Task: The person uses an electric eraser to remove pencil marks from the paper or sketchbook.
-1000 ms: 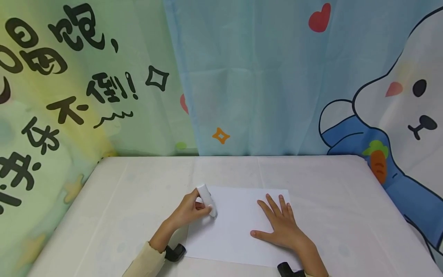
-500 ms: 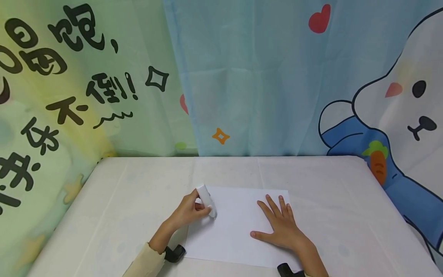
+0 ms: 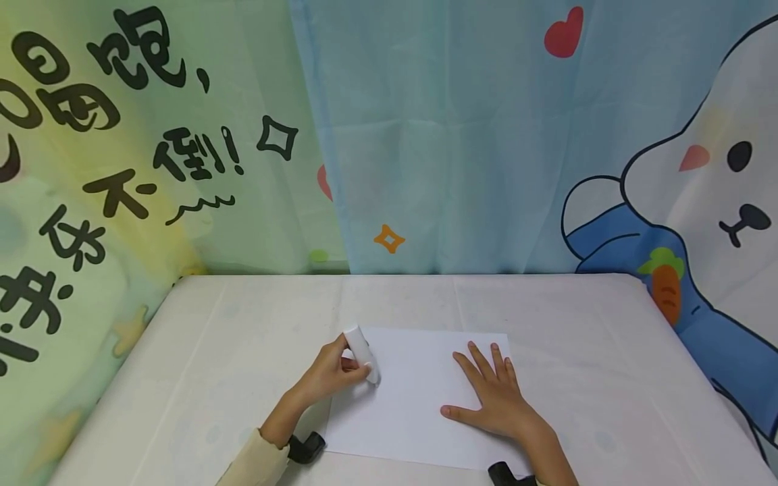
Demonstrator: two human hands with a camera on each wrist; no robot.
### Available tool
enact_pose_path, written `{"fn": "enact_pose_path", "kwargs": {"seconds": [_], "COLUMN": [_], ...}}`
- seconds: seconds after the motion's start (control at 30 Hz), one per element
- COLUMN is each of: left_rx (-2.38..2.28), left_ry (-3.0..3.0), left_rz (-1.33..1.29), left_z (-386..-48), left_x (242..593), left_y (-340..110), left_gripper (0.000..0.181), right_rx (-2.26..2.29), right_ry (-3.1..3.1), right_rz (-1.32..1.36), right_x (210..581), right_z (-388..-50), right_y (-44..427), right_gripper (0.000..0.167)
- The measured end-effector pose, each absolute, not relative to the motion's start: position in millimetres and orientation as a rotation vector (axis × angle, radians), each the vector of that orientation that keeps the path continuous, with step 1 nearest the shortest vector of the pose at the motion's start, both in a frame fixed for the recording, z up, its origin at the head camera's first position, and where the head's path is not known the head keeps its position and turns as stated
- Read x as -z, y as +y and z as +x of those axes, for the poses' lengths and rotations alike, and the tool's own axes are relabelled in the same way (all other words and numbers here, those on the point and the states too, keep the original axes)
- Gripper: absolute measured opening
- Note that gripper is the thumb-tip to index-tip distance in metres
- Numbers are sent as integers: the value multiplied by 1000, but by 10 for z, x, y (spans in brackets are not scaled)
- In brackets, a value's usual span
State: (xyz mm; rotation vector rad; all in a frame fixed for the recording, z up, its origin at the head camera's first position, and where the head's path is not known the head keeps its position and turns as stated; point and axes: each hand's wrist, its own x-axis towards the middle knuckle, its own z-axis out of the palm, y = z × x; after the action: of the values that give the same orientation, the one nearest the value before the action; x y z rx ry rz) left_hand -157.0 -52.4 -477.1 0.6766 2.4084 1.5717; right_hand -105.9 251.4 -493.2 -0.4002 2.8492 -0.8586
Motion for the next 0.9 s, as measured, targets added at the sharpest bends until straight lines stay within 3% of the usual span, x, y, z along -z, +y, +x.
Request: {"fn": "enact_pose_path", "kwargs": {"seconds": [0.9], "left_rx": [-1581], "left_ry": [2403], "left_rz": [685], "left_z": [-1602], "left_x": [4727], "left_y": [-507], "left_gripper": [34], "right_rx": [888], "right_ry": [2846], "right_rz": [-400], "right_x": [4927], "right_z": [-1049], "right_y": [2526], "right_gripper": [96]}}
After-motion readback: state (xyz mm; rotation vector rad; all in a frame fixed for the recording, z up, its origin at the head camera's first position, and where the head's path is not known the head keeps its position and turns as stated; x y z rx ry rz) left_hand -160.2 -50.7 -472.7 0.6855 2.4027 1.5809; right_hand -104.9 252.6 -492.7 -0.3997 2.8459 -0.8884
